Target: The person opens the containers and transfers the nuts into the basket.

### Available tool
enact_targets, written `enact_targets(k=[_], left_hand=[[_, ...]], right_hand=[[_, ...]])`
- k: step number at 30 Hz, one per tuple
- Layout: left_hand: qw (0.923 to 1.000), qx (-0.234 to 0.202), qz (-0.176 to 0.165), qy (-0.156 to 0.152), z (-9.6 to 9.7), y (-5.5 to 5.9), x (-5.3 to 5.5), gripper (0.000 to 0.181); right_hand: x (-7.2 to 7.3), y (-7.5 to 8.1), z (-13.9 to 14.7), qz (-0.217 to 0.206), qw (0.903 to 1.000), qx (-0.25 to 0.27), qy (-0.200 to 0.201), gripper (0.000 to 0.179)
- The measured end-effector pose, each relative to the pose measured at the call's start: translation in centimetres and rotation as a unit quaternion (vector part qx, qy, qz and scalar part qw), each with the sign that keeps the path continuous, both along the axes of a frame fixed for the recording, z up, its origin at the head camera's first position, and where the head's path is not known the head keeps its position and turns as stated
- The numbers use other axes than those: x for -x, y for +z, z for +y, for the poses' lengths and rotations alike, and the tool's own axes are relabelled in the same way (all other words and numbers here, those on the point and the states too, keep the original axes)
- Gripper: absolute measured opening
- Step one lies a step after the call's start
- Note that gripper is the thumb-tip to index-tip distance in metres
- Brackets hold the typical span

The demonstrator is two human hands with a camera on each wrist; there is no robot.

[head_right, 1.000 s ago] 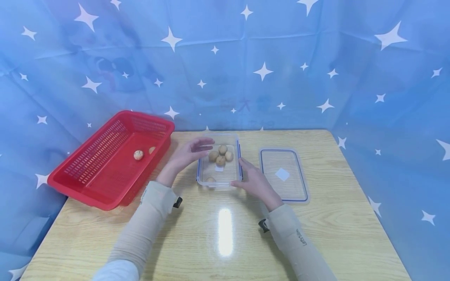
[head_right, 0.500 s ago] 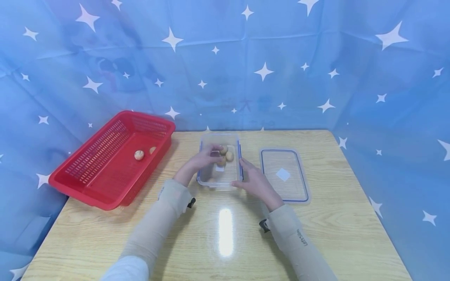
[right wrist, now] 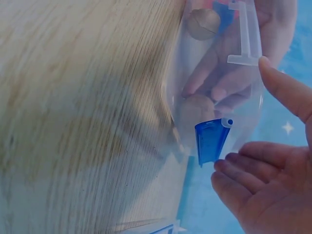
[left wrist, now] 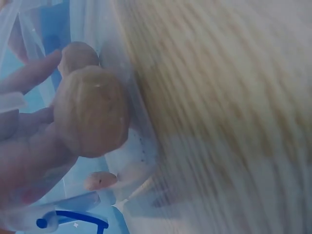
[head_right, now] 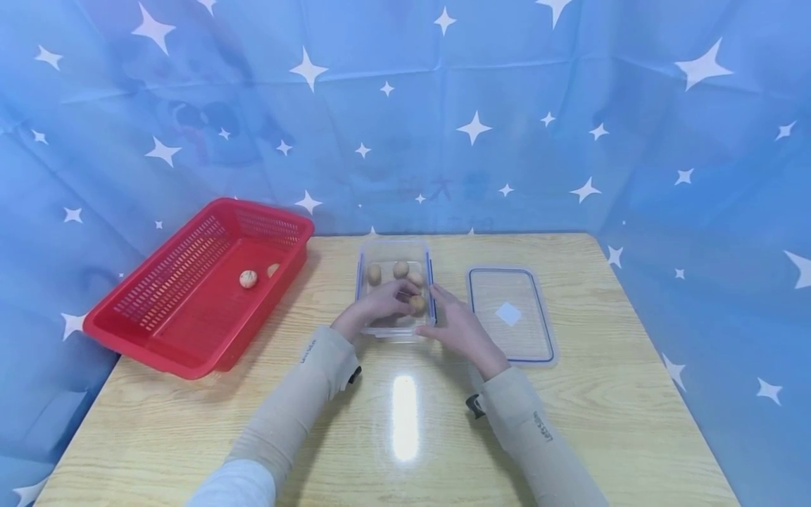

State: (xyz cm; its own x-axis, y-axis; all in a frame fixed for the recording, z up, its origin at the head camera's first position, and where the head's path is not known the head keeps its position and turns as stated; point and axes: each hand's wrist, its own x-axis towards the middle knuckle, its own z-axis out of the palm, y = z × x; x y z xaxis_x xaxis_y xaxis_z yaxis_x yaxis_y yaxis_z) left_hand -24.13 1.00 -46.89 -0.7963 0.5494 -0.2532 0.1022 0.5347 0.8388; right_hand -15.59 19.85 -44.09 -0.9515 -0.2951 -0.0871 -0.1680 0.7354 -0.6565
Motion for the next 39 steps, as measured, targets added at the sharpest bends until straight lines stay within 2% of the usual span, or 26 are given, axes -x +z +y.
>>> enact_targets(k=[5, 14, 21, 30, 39], left_hand=[[0.9997, -0.022, -0.013, 0.005, -0.04, -0.11, 0.11, 0.036], [0.9982, -0.057, 0.002, 0.019, 0.06, 0.14, 0.08, 0.029], [0.9974, -0.069, 0.012, 0.016, 0.11, -0.24, 0.16, 0.028], [0.9972, -0.063, 0.016, 0.039, 0.13, -0.04, -0.09, 0.026], [0.9956, -0.076, 0.013, 0.053, 0.00, 0.09, -0.16, 0.026]], right_hand=[[0.09, 0.05, -0.10, -0.005, 1.0000, -0.004, -0.002, 0.090], [0.28, -0.03, -0.05, 0.002, 1.0000, -0.003, -0.001, 0.091], [0.18, -0.10, -0.01, 0.006, 1.0000, -0.001, 0.003, 0.091], [0.05, -0.08, 0.06, 0.004, 1.0000, 0.004, -0.002, 0.092], [0.21, -0.23, -0.03, 0.007, 1.0000, 0.002, 0.007, 0.091]])
